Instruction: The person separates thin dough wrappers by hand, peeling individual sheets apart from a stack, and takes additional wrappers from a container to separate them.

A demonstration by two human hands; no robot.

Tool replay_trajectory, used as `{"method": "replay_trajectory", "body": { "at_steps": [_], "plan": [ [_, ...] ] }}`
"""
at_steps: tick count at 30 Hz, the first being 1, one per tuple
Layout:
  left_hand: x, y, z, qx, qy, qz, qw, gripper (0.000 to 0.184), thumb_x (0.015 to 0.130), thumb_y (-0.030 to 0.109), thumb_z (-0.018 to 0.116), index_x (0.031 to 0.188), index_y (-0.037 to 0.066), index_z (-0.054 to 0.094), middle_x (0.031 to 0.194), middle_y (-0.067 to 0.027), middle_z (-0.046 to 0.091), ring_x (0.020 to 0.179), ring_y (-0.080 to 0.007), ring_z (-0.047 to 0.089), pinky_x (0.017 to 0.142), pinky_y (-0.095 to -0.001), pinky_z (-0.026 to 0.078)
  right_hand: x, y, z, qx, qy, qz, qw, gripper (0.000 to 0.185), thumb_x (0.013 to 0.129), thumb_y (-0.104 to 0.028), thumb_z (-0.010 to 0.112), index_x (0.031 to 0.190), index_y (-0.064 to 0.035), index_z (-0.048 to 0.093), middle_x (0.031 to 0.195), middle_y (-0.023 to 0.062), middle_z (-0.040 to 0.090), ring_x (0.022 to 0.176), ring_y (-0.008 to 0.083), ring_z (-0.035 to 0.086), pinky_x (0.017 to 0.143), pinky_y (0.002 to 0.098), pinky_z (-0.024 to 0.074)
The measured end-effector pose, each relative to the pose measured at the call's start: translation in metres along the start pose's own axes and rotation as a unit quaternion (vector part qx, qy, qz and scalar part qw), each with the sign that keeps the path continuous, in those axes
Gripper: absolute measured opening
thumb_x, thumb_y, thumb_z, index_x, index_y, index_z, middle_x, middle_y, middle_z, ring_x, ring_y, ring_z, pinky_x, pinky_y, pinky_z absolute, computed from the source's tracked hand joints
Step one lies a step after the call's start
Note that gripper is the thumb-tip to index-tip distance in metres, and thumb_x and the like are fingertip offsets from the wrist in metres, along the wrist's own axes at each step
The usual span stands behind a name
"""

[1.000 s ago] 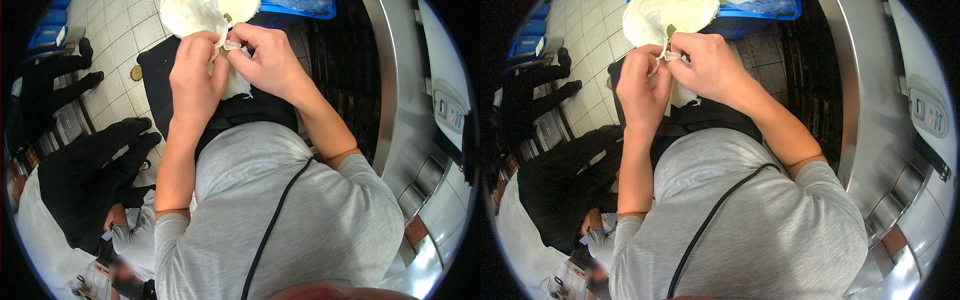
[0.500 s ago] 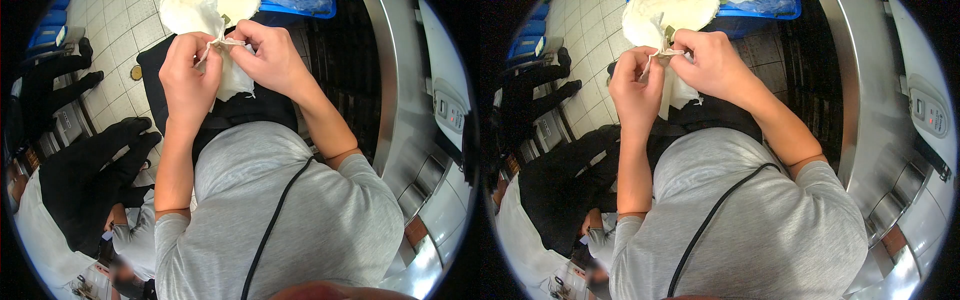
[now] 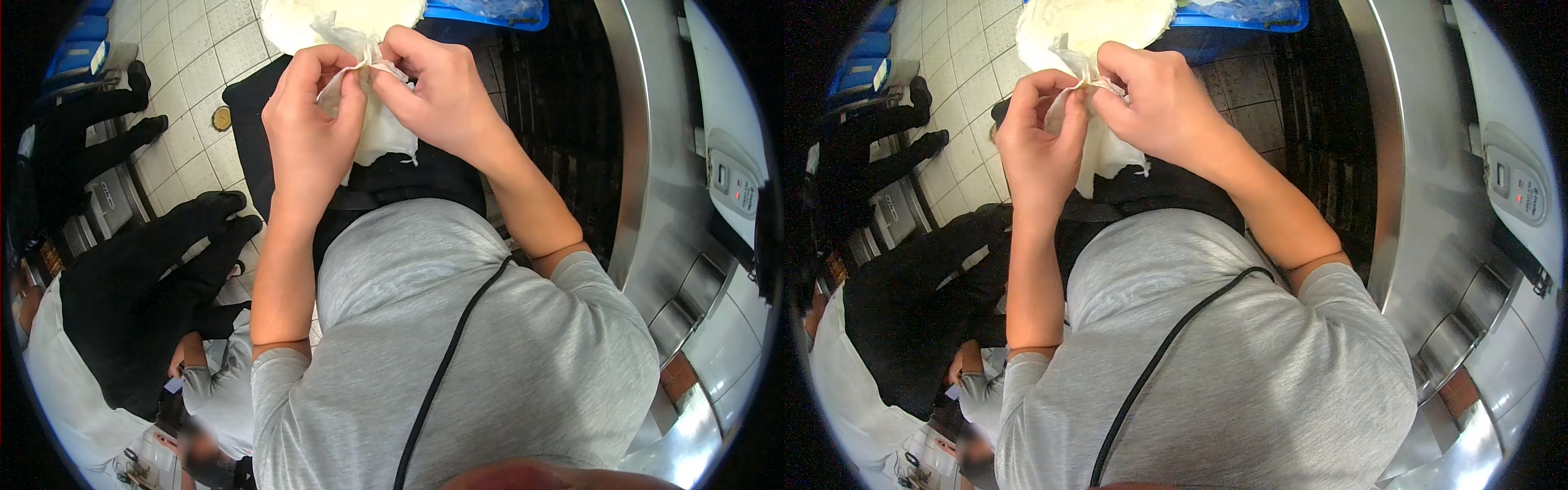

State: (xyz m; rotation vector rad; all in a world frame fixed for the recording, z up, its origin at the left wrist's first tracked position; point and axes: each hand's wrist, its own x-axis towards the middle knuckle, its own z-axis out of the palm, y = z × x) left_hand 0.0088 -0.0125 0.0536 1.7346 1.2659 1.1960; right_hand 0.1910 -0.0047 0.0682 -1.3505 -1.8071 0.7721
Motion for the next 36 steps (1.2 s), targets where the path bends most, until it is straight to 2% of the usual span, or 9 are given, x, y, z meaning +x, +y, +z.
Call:
{"method": "replay_trajectory", "body": {
  "at_steps": [2,4,8,10,11,17,22,28,36],
  "plan": [
    [-0.001,0.003,0.0,0.023,0.015,-0.024,0.999,0.017,0.1,-0.002,0.073,0.116,-0.004,0.067,0.113,-0.0093,0.074,0.105,-0.0163,0.072,0.098,-0.0317,0.058,-0.001,0.002,0.001,-0.025,0.023,-0.023,0.999,0.016,0.09,-0.012,0.073,0.094,-0.0002,0.063,0.076,0.0228,0.066,0.067,0.0386,0.07,0.061,0.044,0.0538],
    [-0.001,0.003,-0.001,0.048,0.029,-0.048,0.997,0.018,0.101,-0.001,0.073,0.117,-0.004,0.067,0.112,-0.0098,0.074,0.105,-0.0166,0.072,0.098,-0.0317,0.057,-0.002,0.003,0.0,-0.011,0.061,0.019,0.998,0.018,0.096,-0.012,0.074,0.091,-0.0004,0.061,0.069,0.007,0.06,0.059,0.0093,0.053,0.055,0.03,0.0448],
    [0.0,-0.001,0.0,-0.003,0.025,-0.049,0.998,0.02,0.102,0.004,0.074,0.119,-0.004,0.066,0.11,-0.01,0.074,0.104,-0.0154,0.07,0.095,-0.0307,0.056,0.0,0.006,0.001,-0.011,0.058,-0.008,0.998,0.019,0.096,-0.012,0.075,0.091,-0.0005,0.061,0.07,0.0059,0.061,0.06,0.0077,0.052,0.055,0.0285,0.0433],
    [0.001,0.001,-0.001,-0.014,0.026,-0.043,0.999,0.019,0.103,0.005,0.073,0.119,-0.003,0.066,0.108,-0.0092,0.073,0.103,-0.0145,0.069,0.094,-0.0301,0.056,0.002,0.001,0.002,0.035,0.04,0.02,0.998,0.018,0.091,-0.014,0.073,0.091,-0.0003,0.062,0.072,0.0206,0.065,0.062,0.0371,0.067,0.061,0.0422,0.0546],
    [0.002,0.002,-0.004,-0.009,0.006,-0.074,0.997,0.018,0.104,0.007,0.073,0.118,-0.003,0.066,0.105,-0.0077,0.073,0.101,-0.0133,0.067,0.091,-0.0288,0.055,0.002,0.002,0.001,0.035,0.04,0.02,0.998,0.018,0.091,-0.014,0.073,0.091,-0.0003,0.062,0.072,0.0206,0.065,0.062,0.0371,0.067,0.061,0.0422,0.0546],
    [0.0,-0.017,-0.013,-0.045,0.077,-0.126,0.988,0.018,0.108,0.015,0.072,0.107,0.0,0.062,0.095,-0.0019,0.067,0.087,-0.007,0.058,0.075,-0.0249,0.048,0.01,0.017,-0.003,0.027,0.062,0.122,0.99,0.019,0.095,-0.015,0.073,0.091,-0.0004,0.061,0.07,0.0084,0.065,0.063,0.0098,0.06,0.057,0.0322,0.0468],
    [0.005,-0.019,-0.028,-0.06,0.136,-0.136,0.98,0.02,0.109,0.017,0.072,0.103,0.003,0.059,0.089,0.0027,0.06,0.078,-0.0026,0.048,0.065,-0.0219,0.04,0.022,0.004,-0.012,0.128,0.102,0.188,0.968,0.014,0.099,-0.008,0.069,0.088,-0.0017,0.063,0.079,-0.0001,0.064,0.072,0.0072,0.056,0.063,0.0284,0.0469],
    [0.009,-0.058,-0.06,-0.175,0.161,-0.198,0.951,0.024,0.107,0.017,0.076,0.11,0.003,0.058,0.093,-0.0037,0.068,0.081,-0.005,0.06,0.071,-0.0211,0.049,0.026,0.038,0.001,0.281,0.126,0.211,0.928,0.007,0.101,-0.007,0.067,0.098,-0.0017,0.064,0.085,0.0019,0.068,0.076,0.0087,0.062,0.064,0.0273,0.0499],
    [0.012,-0.095,-0.106,-0.016,0.254,-0.146,0.956,0.027,0.108,0.018,0.074,0.108,-0.001,0.054,0.1,-0.0063,0.062,0.09,-0.0104,0.056,0.081,-0.0265,0.049,0.027,0.08,0.023,0.313,0.158,0.218,0.911,0.015,0.1,-0.011,0.071,0.098,-0.0021,0.059,0.086,0.0046,0.068,0.073,0.008,0.061,0.062,0.028,0.0495]
  ]
}}
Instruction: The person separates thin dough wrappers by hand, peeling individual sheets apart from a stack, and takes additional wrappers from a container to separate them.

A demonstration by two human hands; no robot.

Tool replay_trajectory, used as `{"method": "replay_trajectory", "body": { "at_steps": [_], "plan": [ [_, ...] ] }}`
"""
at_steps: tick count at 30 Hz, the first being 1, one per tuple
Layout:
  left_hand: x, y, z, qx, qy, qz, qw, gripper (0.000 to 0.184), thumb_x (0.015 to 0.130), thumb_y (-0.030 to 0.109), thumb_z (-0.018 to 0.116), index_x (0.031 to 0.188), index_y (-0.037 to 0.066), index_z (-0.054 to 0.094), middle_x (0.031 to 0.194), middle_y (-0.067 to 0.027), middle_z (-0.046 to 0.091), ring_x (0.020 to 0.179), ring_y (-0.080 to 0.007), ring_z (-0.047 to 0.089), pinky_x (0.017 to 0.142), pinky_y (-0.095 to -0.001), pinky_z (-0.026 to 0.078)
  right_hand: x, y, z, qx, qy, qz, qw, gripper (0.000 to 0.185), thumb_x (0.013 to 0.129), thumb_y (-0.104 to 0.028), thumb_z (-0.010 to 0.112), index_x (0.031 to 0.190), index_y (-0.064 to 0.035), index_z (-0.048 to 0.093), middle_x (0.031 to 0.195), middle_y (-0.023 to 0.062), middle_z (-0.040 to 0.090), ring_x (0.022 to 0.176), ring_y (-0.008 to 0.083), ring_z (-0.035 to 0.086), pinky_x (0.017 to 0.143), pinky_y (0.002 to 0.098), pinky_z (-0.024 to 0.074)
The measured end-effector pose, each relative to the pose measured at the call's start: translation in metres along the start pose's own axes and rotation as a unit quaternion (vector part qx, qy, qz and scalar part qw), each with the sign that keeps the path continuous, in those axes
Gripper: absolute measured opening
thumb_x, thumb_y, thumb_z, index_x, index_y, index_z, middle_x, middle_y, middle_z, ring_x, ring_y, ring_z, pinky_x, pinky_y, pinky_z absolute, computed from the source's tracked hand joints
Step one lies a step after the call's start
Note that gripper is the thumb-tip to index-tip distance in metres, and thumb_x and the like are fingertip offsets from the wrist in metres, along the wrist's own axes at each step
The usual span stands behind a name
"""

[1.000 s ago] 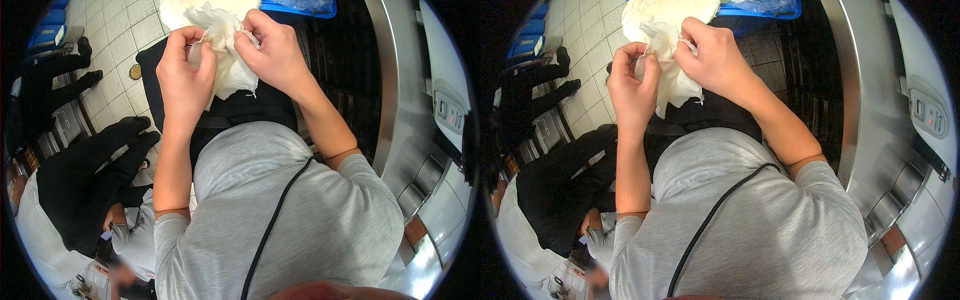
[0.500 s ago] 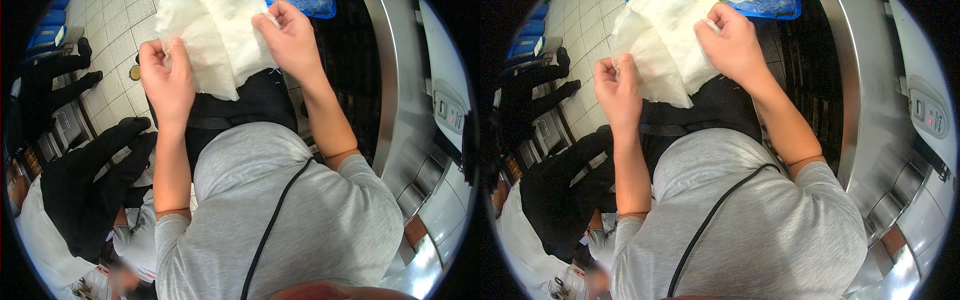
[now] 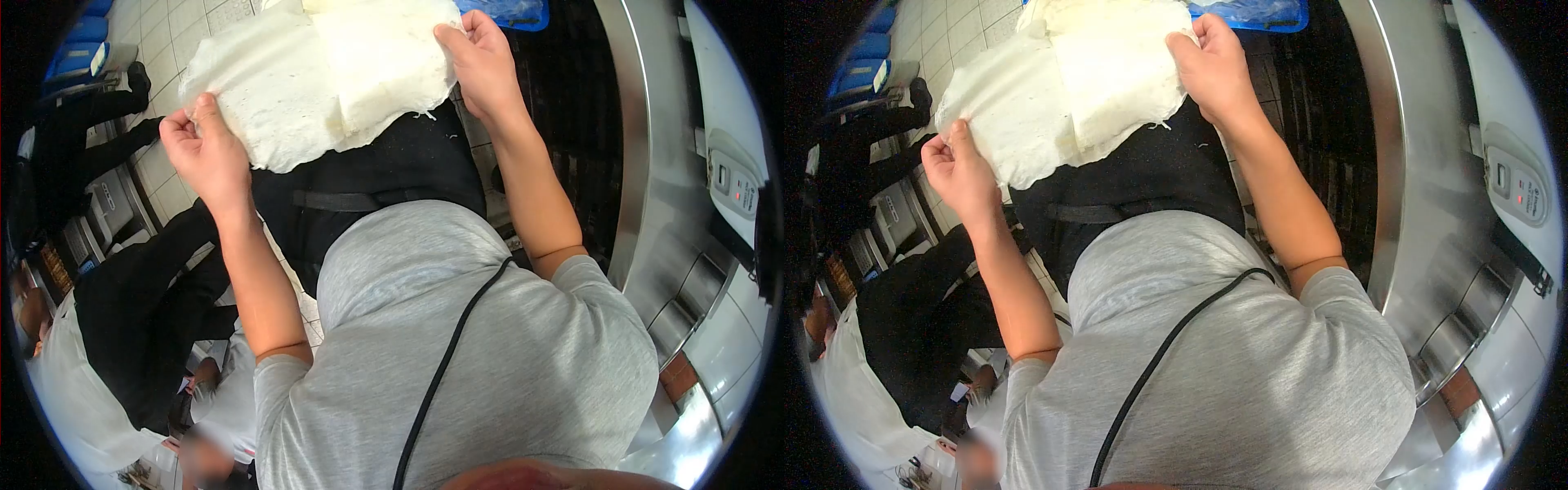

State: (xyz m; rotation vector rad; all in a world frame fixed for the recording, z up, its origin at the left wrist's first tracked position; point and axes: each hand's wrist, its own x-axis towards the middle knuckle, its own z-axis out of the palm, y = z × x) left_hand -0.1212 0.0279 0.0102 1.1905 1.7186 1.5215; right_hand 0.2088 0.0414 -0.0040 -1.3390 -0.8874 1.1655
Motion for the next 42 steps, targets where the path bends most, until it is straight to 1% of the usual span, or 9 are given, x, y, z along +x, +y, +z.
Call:
{"method": "replay_trajectory", "body": {
  "at_steps": [5,7,18,27,31,34,37,39,42],
  "plan": [
    [0.013,-0.005,-0.017,0.024,0.019,-0.006,1.0,0.027,0.106,0.016,0.076,0.104,0.001,0.054,0.096,-0.0048,0.062,0.086,-0.0087,0.055,0.074,-0.0245,0.047,0.002,0.002,-0.003,-0.012,0.006,0.011,1.0,0.014,0.101,-0.009,0.07,0.1,-0.0023,0.059,0.089,0.0046,0.068,0.076,0.008,0.061,0.065,0.0282,0.0509],
    [0.021,-0.01,-0.028,0.028,0.023,-0.017,0.999,0.028,0.105,0.017,0.077,0.105,0.0,0.054,0.095,-0.0044,0.063,0.084,-0.0084,0.056,0.072,-0.0238,0.047,0.004,0.006,-0.012,-0.036,-0.008,0.029,0.999,0.012,0.105,-0.008,0.071,0.106,-0.0024,0.06,0.099,0.0076,0.073,0.087,0.011,0.068,0.079,0.0295,0.0566],
    [0.045,-0.008,-0.099,0.082,0.088,-0.006,0.993,0.032,0.104,0.019,0.08,0.114,-0.004,0.06,0.1,-0.0092,0.072,0.087,-0.0106,0.066,0.076,-0.0242,0.054,0.006,0.001,-0.033,-0.07,0.054,0.014,0.996,0.016,0.102,-0.012,0.072,0.107,-0.0006,0.062,0.094,0.0075,0.071,0.081,0.011,0.065,0.071,0.031,0.0553],
    [0.03,0.047,-0.071,0.09,0.165,0.109,0.976,0.039,0.103,0.026,0.082,0.111,-0.005,0.059,0.097,-0.0108,0.071,0.082,-0.0137,0.066,0.071,-0.0275,0.056,-0.06,-0.054,0.032,0.106,-0.318,-0.055,0.941,0.016,0.107,-0.008,0.074,0.114,-0.0007,0.062,0.112,0.0028,0.069,0.105,0.0099,0.068,0.092,0.0286,0.0575],
    [0.018,0.073,-0.069,0.082,0.185,0.114,0.973,0.036,0.104,0.025,0.081,0.112,-0.004,0.06,0.099,-0.0109,0.072,0.087,-0.014,0.069,0.078,-0.0272,0.058,-0.062,-0.063,0.019,0.155,-0.364,-0.073,0.915,0.016,0.106,-0.01,0.075,0.115,-0.0018,0.064,0.11,0.0001,0.07,0.106,0.0082,0.067,0.094,0.0289,0.0567],
    [0.01,0.086,-0.062,0.05,0.183,0.117,0.975,0.035,0.105,0.028,0.079,0.112,-0.001,0.061,0.1,-0.0097,0.073,0.087,-0.0142,0.069,0.081,-0.0288,0.059,-0.038,-0.05,-0.006,0.029,-0.352,-0.038,0.935,0.028,0.107,-0.01,0.072,0.132,0.0014,0.068,0.121,0.0057,0.075,0.113,0.0137,0.071,0.101,0.0328,0.0571],
    [0.009,0.089,-0.059,0.05,0.171,0.137,0.974,0.033,0.106,0.027,0.079,0.109,-0.001,0.062,0.1,-0.0096,0.073,0.087,-0.0136,0.07,0.08,-0.0279,0.059,-0.021,-0.023,-0.028,-0.059,-0.278,0.018,0.959,0.025,0.101,-0.011,0.075,0.121,0.0025,0.069,0.114,0.0096,0.078,0.1,0.0176,0.074,0.093,0.0329,0.0587],
    [0.01,0.089,-0.058,0.051,0.143,0.135,0.979,0.028,0.106,0.023,0.078,0.109,0.0,0.061,0.101,-0.0106,0.074,0.087,-0.0161,0.072,0.08,-0.0299,0.062,-0.012,-0.01,-0.042,-0.388,-0.223,0.055,0.893,0.035,0.098,-0.021,0.076,0.12,0.0052,0.068,0.112,0.0219,0.078,0.098,0.0295,0.077,0.092,0.04,0.0604],
    [0.012,0.086,-0.049,-0.033,0.088,0.154,0.984,0.023,0.106,0.018,0.077,0.109,-0.001,0.063,0.1,-0.0104,0.076,0.086,-0.0142,0.072,0.079,-0.0284,0.061,-0.025,-0.009,-0.04,-0.508,-0.145,0.009,0.849,0.044,0.099,-0.03,0.076,0.121,0.0064,0.067,0.112,0.0282,0.076,0.1,0.0372,0.077,0.09,0.0452,0.061]
  ]
}}
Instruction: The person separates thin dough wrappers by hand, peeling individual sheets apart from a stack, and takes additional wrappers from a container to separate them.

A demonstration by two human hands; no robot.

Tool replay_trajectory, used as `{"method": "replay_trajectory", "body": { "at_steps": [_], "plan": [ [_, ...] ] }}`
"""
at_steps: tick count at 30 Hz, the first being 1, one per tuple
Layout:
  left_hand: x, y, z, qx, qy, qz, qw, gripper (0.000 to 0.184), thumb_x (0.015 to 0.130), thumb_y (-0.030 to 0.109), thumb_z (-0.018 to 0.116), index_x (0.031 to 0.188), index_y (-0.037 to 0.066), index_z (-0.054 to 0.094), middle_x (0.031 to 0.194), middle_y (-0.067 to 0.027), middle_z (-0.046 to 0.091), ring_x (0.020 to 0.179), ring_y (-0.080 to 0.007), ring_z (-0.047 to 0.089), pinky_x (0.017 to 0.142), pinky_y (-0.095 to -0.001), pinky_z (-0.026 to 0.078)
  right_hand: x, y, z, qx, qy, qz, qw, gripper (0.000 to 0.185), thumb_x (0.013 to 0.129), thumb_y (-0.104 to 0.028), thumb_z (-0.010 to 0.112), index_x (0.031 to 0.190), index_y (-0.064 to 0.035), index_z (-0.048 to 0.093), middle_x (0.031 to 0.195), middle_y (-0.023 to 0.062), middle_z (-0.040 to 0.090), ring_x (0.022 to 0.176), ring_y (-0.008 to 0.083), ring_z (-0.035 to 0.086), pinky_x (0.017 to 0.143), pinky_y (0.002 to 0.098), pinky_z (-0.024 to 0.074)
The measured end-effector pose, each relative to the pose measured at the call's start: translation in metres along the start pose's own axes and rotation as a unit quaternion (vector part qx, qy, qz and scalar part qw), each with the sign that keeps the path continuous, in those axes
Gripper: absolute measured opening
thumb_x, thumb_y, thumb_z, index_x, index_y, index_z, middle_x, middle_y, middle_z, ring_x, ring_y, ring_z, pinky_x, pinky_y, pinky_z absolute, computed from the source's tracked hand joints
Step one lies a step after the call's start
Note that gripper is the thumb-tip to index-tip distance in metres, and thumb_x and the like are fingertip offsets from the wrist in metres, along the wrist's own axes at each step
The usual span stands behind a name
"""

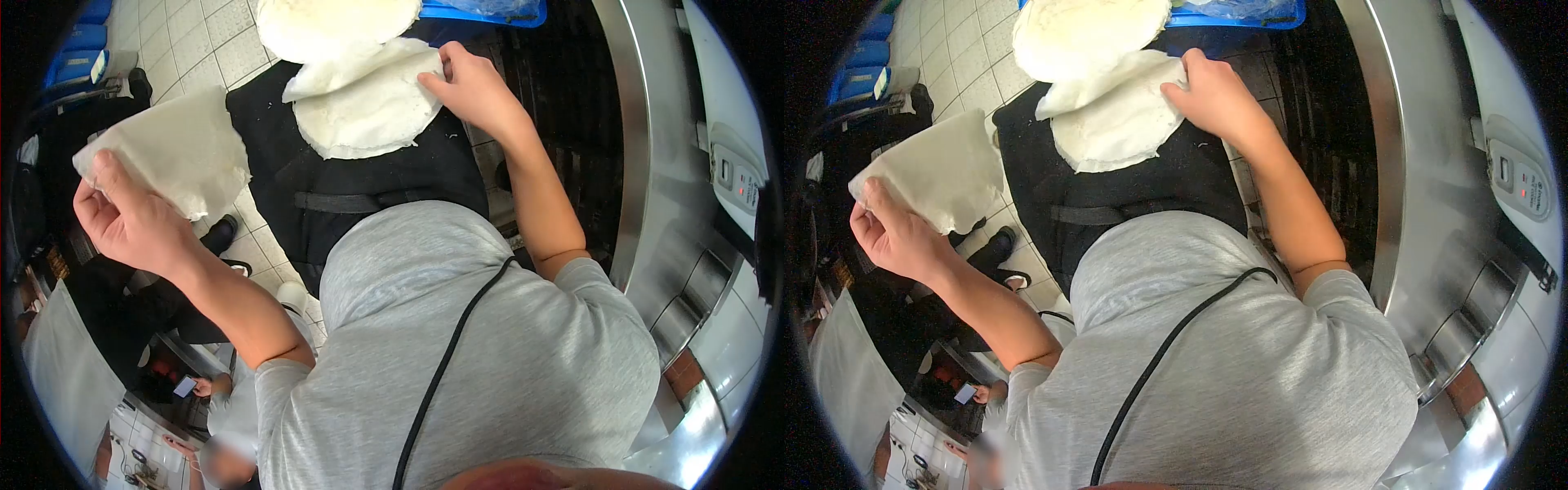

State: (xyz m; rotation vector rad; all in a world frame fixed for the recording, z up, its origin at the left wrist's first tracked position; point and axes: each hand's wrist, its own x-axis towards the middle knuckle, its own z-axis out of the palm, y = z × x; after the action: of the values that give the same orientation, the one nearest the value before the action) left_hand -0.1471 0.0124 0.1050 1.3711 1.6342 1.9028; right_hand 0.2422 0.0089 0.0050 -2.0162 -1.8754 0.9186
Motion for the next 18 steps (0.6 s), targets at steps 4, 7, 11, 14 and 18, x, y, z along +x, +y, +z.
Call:
{"method": "replay_trajectory", "body": {
  "at_steps": [4,7,11,14,18],
  "plan": [
    [-0.026,0.027,0.03,0.017,-0.088,-0.003,0.996,0.017,0.107,0.015,0.076,0.109,0.0,0.068,0.101,-0.0099,0.076,0.082,-0.011,0.069,0.076,-0.0277,0.06,-0.007,-0.032,0.006,-0.097,0.189,-0.162,0.964,0.048,0.102,-0.033,0.073,0.127,0.0065,0.066,0.12,0.026,0.076,0.104,0.0359,0.078,0.089,0.0475,0.0622],
    [-0.062,0.062,0.067,-0.014,-0.354,0.05,0.934,0.028,0.096,0.013,0.085,0.117,0.001,0.072,0.124,-0.0154,0.076,0.082,-0.0122,0.067,0.076,-0.0293,0.06,-0.016,-0.07,0.022,0.48,-0.029,-0.1,0.871,0.055,0.11,-0.044,0.062,0.146,-0.0023,0.06,0.128,0.0167,0.074,0.114,0.0313,0.074,0.096,0.0461,0.0612],
    [-0.09,0.058,0.091,-0.092,-0.514,0.146,0.84,0.036,0.087,0.011,0.088,0.117,-0.002,0.073,0.142,-0.0206,0.071,0.086,-0.0201,0.07,0.081,-0.0337,0.061,-0.021,-0.053,0.048,0.833,-0.268,0.053,0.48,0.068,0.114,-0.058,0.043,0.16,-0.0081,0.049,0.151,0.0159,0.062,0.134,0.0297,0.064,0.11,0.0484,0.0569],
    [-0.089,0.047,0.084,-0.074,-0.492,0.123,0.859,0.028,0.09,0.007,0.084,0.112,-0.004,0.072,0.136,-0.0215,0.073,0.088,-0.0237,0.072,0.083,-0.0348,0.06,-0.013,-0.04,0.056,0.899,-0.311,-0.012,0.308,0.071,0.113,-0.059,0.041,0.16,-0.0065,0.048,0.153,0.0173,0.061,0.138,0.0344,0.061,0.116,0.0519,0.0528],
    [-0.081,0.029,0.071,-0.012,-0.436,0.072,0.897,0.024,0.092,0.007,0.083,0.111,-0.003,0.072,0.126,-0.0176,0.076,0.091,-0.0221,0.073,0.083,-0.0331,0.059,0.015,-0.015,0.039,0.821,-0.211,-0.075,0.526,0.078,0.111,-0.06,0.042,0.165,-0.0047,0.044,0.166,0.0192,0.052,0.149,0.0398,0.053,0.126,0.056,0.0418]
  ]
}}
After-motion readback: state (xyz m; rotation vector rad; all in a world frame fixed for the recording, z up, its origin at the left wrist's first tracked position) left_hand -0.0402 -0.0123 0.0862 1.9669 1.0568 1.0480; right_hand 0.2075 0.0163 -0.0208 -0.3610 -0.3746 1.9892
